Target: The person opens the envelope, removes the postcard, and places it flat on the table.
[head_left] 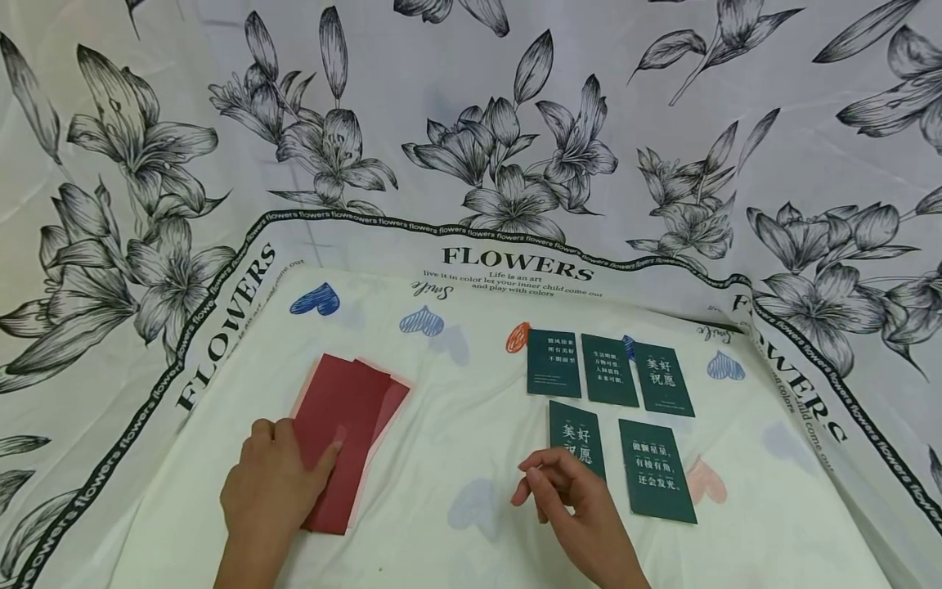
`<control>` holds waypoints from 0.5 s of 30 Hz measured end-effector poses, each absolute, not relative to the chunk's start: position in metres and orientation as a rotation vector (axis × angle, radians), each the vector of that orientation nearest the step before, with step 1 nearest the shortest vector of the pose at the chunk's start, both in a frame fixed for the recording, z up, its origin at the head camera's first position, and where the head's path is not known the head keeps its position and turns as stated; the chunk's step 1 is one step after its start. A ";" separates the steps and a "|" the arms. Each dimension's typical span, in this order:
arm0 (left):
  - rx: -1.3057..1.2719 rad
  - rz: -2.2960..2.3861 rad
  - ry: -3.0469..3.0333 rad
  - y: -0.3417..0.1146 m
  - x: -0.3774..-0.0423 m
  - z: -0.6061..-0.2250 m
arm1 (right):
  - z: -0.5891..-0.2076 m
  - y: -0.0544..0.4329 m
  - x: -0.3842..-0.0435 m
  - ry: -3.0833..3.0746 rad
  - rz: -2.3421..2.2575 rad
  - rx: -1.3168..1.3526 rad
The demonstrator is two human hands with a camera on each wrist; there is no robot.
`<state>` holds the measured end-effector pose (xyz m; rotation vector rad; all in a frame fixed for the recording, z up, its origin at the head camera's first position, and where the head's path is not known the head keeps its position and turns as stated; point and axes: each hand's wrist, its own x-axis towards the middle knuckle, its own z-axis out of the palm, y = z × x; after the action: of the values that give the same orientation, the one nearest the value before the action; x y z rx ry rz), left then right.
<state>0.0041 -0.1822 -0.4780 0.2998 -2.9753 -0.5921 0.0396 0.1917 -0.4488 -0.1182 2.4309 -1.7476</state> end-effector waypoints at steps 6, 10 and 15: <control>0.281 -0.531 -2.972 -0.181 0.005 -0.480 | -0.448 0.191 0.038 2.423 -1.737 -0.078; 0.286 -0.502 -2.988 -0.180 0.004 -0.482 | -0.448 0.193 0.038 2.441 -1.722 -0.073; 0.277 -0.509 -2.965 -0.173 0.004 -0.480 | -0.446 0.198 0.035 2.485 -1.703 -0.107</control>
<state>0.0036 -0.1729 -0.4803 0.2767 -2.9654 -0.5088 0.0346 0.1980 -0.4457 -0.1073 2.4853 -1.7033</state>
